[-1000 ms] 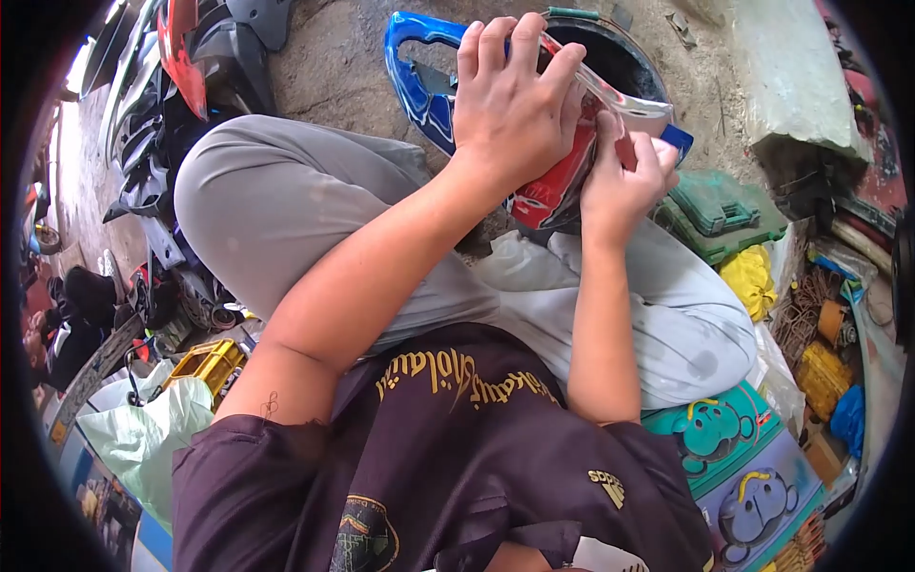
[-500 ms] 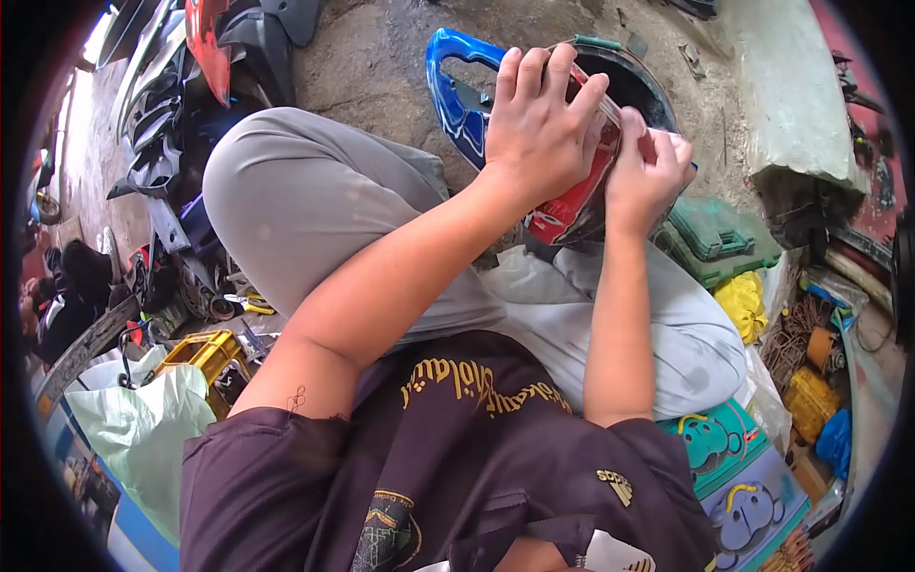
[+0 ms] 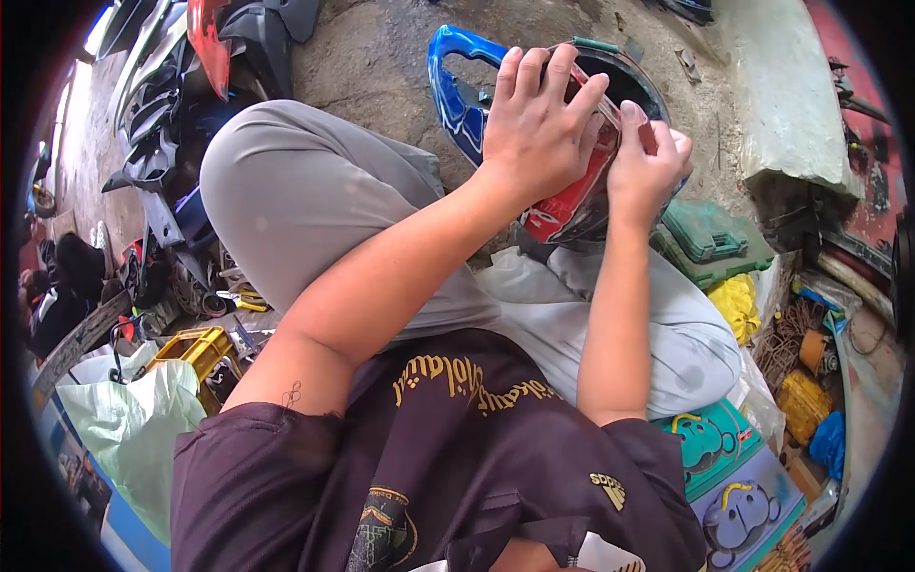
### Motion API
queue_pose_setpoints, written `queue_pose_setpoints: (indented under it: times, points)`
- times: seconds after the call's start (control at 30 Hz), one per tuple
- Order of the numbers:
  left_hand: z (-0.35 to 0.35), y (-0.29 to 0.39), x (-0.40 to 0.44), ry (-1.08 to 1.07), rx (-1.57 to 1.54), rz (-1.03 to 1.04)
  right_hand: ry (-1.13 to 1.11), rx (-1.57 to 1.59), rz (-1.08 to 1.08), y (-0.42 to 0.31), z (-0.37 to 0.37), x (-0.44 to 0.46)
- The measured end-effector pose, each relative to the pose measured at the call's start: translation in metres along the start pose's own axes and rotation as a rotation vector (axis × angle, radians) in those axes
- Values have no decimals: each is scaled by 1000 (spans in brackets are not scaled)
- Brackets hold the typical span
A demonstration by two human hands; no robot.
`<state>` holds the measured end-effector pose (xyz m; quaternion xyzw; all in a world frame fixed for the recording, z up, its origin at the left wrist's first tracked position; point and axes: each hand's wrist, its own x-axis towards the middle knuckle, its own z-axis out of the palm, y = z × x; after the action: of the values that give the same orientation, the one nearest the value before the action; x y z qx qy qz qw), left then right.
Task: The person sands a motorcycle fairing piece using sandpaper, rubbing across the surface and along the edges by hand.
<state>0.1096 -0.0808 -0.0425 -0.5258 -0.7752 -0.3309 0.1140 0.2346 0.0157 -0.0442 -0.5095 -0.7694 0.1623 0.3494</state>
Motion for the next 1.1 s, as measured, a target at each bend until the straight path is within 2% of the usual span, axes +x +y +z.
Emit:
queue_pose_setpoints:
  times: [0.07, 0.13, 0.17, 0.2, 0.27, 0.3, 0.33, 0.47, 0.5, 0.53, 0.7, 0.73, 0.87, 0.9, 1.0, 1.1]
  points:
    - [0, 4, 1, 10, -9, 7, -2, 69, -20, 9, -6, -18]
    - [0, 2, 0, 12, -14, 2, 32, -40, -40, 22, -9, -47]
    - [-1, 2, -1, 7, -17, 2, 31, 3, -23, 21, -9, -48]
    - [-1, 1, -1, 10, -7, -8, 33, 46, -1, 19, -10, -47]
    - [1, 1, -1, 4, -2, -5, 26, -71, -89, 23, -1, -26]
    - [2, 1, -1, 7, 4, -7, 39, 49, -52, 2, -1, -13]
    - [2, 1, -2, 5, 1, -6, -8, -46, -20, 4, 1, -1]
    - [-2, 3, 2, 11, -26, -5, 52, -68, -115, 17, -3, -12]
    - [-1, 2, 2, 8, -28, -8, 115, -175, -195, 19, -7, -28]
    - [-1, 3, 1, 1, -32, -12, 116, -43, -76, 25, -4, -46]
    - [0, 2, 1, 0, -11, -18, 79, -82, -138, 1, -1, -10]
    - [0, 2, 1, 1, -2, -10, 36, 4, -43, -1, 2, 0]
    - [-2, 3, 3, -16, -16, 0, 133, -172, -143, 11, -8, -21]
    - [-1, 3, 3, -19, -15, -7, 66, -110, -70, 15, -12, -35]
    - [-2, 2, 1, -14, -21, -12, 112, -90, -78, 13, -11, -41]
    - [-2, 0, 0, -12, -13, -3, 109, -124, -105, -2, 0, -5]
